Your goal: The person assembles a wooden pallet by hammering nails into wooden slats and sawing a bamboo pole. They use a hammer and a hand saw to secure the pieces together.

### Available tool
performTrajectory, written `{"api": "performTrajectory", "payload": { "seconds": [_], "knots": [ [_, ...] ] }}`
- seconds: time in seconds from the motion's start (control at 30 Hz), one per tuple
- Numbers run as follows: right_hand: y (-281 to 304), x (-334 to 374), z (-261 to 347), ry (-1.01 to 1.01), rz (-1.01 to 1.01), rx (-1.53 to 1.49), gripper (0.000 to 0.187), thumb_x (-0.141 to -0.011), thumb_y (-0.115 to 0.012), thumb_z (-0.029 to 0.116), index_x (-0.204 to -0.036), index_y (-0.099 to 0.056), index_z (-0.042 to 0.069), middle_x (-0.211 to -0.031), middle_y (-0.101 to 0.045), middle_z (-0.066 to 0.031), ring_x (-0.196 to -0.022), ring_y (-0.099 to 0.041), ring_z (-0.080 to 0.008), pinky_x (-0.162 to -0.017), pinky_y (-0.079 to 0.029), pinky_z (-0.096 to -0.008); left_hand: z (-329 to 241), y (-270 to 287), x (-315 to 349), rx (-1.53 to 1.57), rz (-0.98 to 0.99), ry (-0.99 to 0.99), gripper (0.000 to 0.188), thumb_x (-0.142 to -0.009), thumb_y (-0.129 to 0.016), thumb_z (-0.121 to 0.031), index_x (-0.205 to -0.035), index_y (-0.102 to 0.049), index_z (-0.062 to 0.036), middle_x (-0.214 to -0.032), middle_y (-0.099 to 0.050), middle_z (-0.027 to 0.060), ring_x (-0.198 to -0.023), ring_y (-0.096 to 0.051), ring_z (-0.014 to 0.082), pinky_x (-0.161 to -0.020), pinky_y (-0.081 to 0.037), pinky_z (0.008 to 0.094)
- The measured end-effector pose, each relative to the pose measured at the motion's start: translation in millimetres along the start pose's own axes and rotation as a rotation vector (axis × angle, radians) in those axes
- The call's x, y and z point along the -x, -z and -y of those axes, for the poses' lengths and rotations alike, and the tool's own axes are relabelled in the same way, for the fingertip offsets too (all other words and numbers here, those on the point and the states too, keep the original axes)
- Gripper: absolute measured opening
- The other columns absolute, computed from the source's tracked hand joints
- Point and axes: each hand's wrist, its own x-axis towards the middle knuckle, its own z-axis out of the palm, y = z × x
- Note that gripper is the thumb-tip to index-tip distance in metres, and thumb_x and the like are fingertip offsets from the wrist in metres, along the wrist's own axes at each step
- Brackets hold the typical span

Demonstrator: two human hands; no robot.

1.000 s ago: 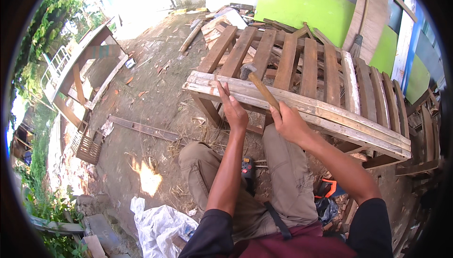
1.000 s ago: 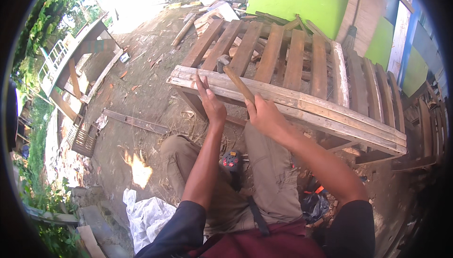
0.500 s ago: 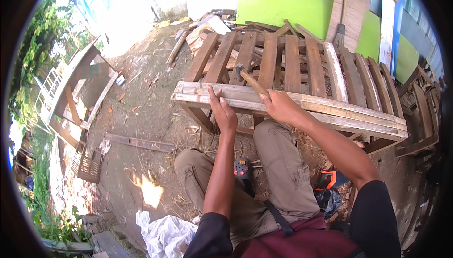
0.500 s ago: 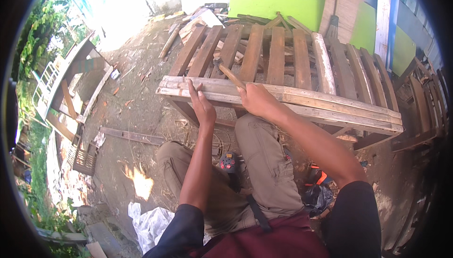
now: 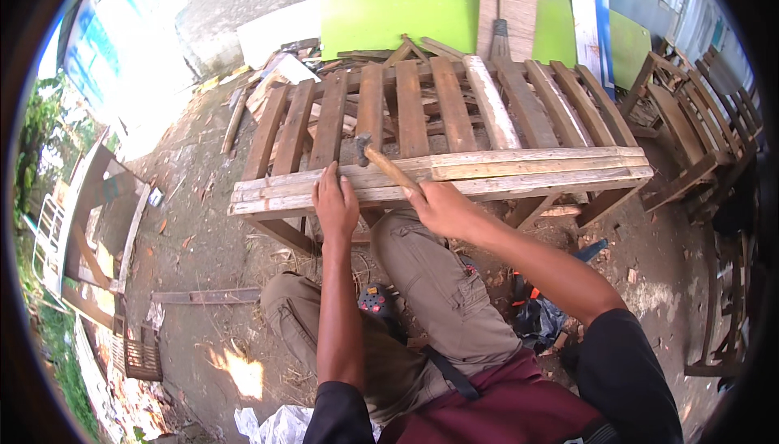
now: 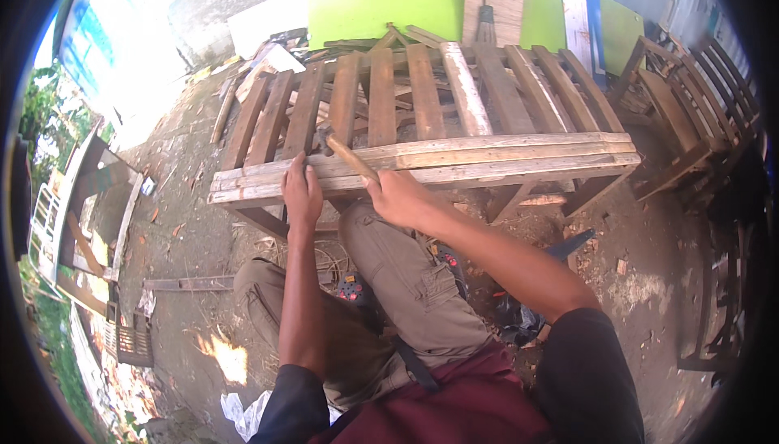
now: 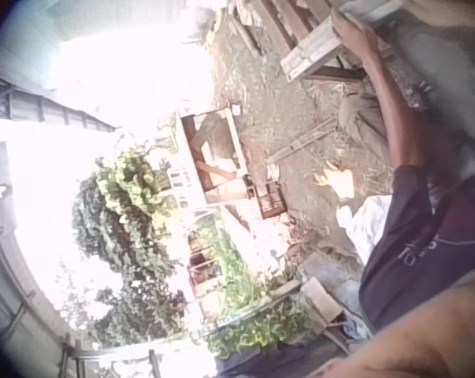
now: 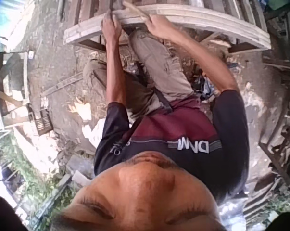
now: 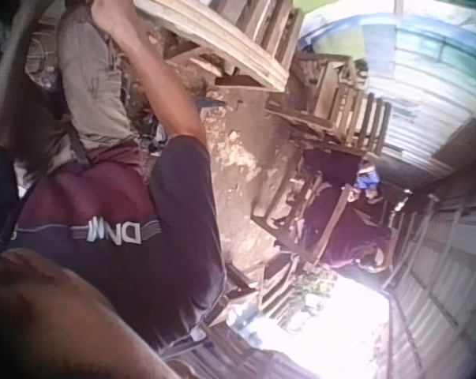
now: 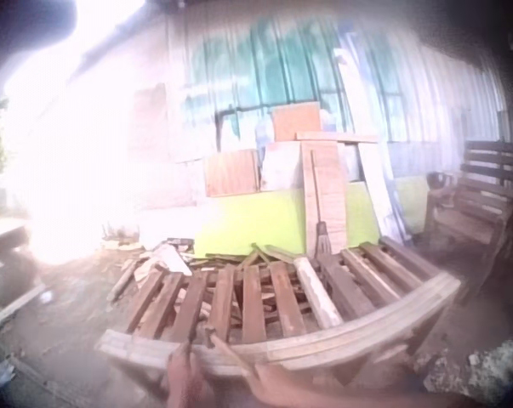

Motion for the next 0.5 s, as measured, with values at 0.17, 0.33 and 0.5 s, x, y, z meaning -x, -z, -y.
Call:
{"api": "performTrajectory", "payload": {
  "seconds": [0.17, 0.33, 0.5],
  "knots": [
    [-4.2, 77.6, -30.9, -0.049, -0.277, -0.187, 0.046, -0.103, -0.058, 0.039, -0.098, -0.061, -0.006, -0.072, -0.065, -0.0253, -0.071, -0.067, -0.0455, -0.063, -0.051, -0.0499, -27.9, -9.0, -5.0, -0.062, 0.208, -0.072, 0.042, -0.105, -0.049, -0.029, -0.135, -0.059, -0.0017, -0.145, -0.056, 0.021, -0.144, -0.044, 0.0357, -0.123, -0.023, 0.051],
    [-38.8, 158.0, -97.0, -0.278, -0.602, -0.207, 0.043, -0.101, -0.064, 0.038, -0.098, -0.06, -0.004, -0.065, -0.06, -0.0203, -0.06, -0.064, -0.0349, -0.059, -0.05, -0.0434, -63.9, -45.7, -13.5, 0.103, 0.39, -0.319, 0.039, -0.103, -0.054, -0.03, -0.132, -0.061, -0.0032, -0.143, -0.058, 0.0207, -0.138, -0.049, 0.0387, -0.118, -0.033, 0.0519],
    [-32.8, 201.7, -131.7, -0.348, -0.89, -0.216, 0.035, -0.101, -0.066, 0.032, -0.099, -0.06, -0.003, -0.063, -0.057, -0.0108, -0.056, -0.055, -0.0204, -0.056, -0.046, -0.0376, -151.1, -102.9, -19.4, 0.114, 0.53, -0.531, 0.044, -0.101, -0.058, -0.031, -0.135, -0.059, -0.0016, -0.134, -0.062, 0.0228, -0.131, -0.055, 0.0382, -0.111, -0.039, 0.0549]
  ]
}}
